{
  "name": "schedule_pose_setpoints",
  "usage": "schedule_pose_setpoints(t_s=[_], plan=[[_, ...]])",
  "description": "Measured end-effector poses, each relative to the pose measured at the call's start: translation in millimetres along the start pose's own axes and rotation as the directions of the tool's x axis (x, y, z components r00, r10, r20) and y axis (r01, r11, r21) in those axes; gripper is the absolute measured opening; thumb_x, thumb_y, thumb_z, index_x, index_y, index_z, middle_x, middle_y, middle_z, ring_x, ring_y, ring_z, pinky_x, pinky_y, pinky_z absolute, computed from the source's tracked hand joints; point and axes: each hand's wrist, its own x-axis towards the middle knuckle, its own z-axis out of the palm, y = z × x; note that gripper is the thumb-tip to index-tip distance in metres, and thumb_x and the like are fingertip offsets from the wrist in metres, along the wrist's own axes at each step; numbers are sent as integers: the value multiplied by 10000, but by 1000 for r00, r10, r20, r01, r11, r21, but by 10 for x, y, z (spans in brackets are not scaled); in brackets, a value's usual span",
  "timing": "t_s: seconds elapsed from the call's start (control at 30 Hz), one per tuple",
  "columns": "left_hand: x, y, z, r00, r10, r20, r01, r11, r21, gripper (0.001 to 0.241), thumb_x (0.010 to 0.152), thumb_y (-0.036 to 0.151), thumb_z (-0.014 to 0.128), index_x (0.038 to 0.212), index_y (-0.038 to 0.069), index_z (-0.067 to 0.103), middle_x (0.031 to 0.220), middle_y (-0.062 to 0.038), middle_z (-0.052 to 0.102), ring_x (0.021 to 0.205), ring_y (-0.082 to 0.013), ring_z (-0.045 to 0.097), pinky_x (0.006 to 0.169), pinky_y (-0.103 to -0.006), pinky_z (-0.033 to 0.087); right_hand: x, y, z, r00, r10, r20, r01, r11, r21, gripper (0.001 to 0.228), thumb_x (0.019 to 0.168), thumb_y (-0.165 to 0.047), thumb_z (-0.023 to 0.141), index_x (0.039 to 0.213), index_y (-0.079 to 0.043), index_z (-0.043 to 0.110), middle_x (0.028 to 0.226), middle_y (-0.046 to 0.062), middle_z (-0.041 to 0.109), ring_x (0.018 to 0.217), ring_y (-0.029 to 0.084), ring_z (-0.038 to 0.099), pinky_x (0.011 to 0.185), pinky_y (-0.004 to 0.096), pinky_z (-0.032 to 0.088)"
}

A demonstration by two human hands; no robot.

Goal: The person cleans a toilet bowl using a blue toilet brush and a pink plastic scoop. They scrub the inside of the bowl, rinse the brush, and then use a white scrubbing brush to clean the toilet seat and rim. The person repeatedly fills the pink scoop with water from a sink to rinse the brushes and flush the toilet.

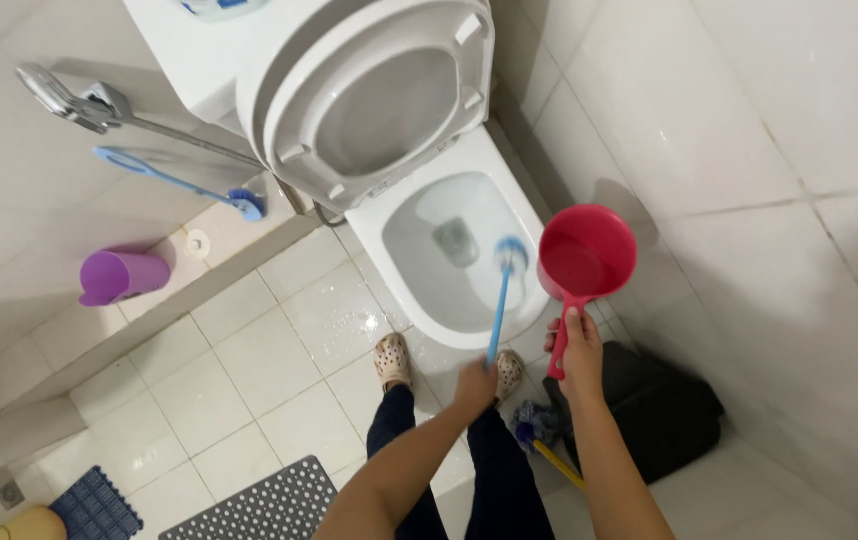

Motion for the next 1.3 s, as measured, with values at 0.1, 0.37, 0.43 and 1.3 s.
schedule_pose_setpoints(t_s=[0.1, 0.37, 0.43, 1.3], plan=[[395, -274, 77, 995, -89, 35, 83, 986, 143, 385, 1001, 336, 559, 1109, -1, 708, 938, -282, 694, 849, -425, 681, 790, -543, 551, 154, 171, -195, 995, -74, 66, 76, 997, -20, 349, 1059, -341, 552, 1242, -45, 572, 841, 50, 620, 646, 135, 566, 581, 293, 499], [833, 384, -228, 974, -211, -85, 197, 969, -151, 361, 997, 311, 535, 928, -8, 689, 890, -255, 711, 827, -417, 687, 773, -527, 533, 68, 305, -394, 990, -94, 107, 103, 992, -78, 326, 1085, -340, 555, 1207, -38, 571, 864, 57, 627, 649, 136, 579, 587, 294, 503], [717, 216, -72, 992, -115, -59, 112, 993, -48, 367, 1004, 313, 543, 971, -25, 679, 946, -288, 699, 889, -460, 678, 804, -548, 536, 156, 64, -292, 989, -103, 106, 109, 992, -57, 316, 1069, -336, 559, 1232, -66, 576, 871, 47, 629, 656, 124, 584, 590, 287, 508], [612, 1064, -2985, 856, -268, 442, -442, 61, 895, 238, 958, 199, 659, 1115, 40, 742, 984, -116, 761, 821, -255, 758, 598, -422, 608, -627, 668, -92, 998, -63, 7, 64, 998, -8, 352, 1072, -356, 562, 1255, -57, 590, 869, 46, 630, 666, 120, 586, 600, 285, 526]])
